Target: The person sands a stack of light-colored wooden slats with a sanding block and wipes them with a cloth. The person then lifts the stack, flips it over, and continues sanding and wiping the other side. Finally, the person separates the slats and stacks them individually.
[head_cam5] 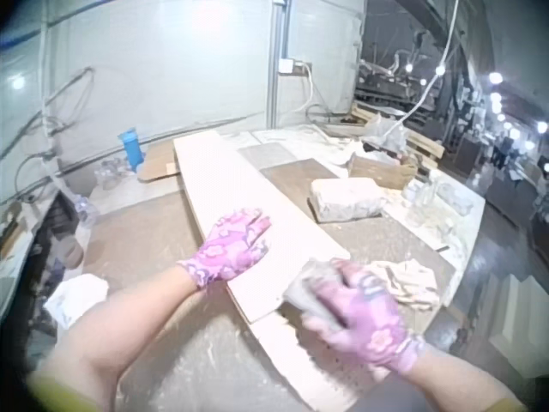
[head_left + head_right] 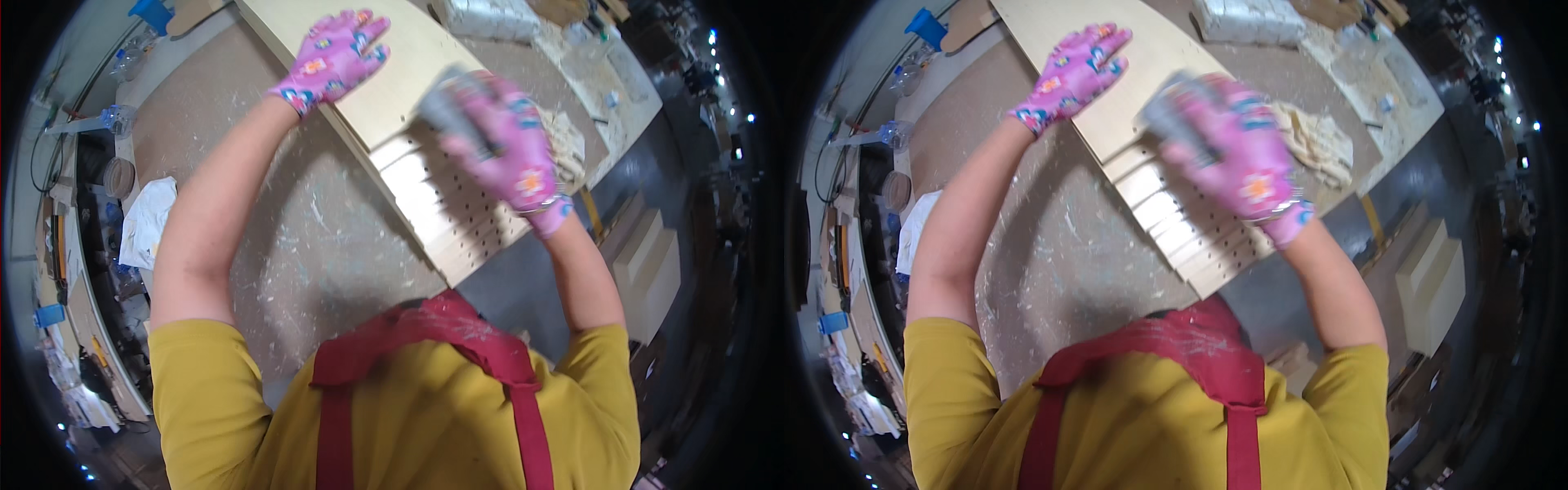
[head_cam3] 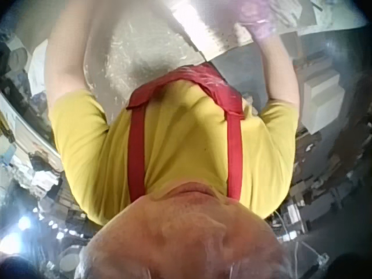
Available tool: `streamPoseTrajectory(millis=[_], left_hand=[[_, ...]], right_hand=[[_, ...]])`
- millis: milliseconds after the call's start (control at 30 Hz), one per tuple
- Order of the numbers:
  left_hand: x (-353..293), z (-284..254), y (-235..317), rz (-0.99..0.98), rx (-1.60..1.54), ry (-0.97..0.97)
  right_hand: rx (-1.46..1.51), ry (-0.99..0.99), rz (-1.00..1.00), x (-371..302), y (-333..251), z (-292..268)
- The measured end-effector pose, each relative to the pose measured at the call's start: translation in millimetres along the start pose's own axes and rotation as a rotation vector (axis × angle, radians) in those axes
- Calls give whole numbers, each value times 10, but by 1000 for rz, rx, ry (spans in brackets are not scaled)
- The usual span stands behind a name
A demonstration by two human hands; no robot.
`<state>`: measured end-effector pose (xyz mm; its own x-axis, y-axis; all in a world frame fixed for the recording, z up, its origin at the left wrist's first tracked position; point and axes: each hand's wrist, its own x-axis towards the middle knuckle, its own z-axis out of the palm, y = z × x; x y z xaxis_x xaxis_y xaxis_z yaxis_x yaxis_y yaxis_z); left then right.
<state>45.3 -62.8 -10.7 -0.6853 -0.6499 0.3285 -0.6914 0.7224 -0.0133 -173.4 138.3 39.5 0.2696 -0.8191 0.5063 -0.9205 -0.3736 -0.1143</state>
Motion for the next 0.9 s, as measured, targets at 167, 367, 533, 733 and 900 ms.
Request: streamPoseTrajectory(millis=[167,367,533,733,900], left_hand=[[72,-71,58,58,-119,-29],[45,-149,47,8,-99,-91],[54,-147,67,-1,-88,-110],[110,-92,41,42,-80,-88],[82,-103,-31,56,-91,-81]], right_hand=[[-121,-14,473,-607,1088,-55],[-163,-149,503,-1209,-10,-12],[-65,-369,298,-1406,-885,8],[-82,-219,456,-1541,-661,96],[-46,-213,379,-1482,-541,5]])
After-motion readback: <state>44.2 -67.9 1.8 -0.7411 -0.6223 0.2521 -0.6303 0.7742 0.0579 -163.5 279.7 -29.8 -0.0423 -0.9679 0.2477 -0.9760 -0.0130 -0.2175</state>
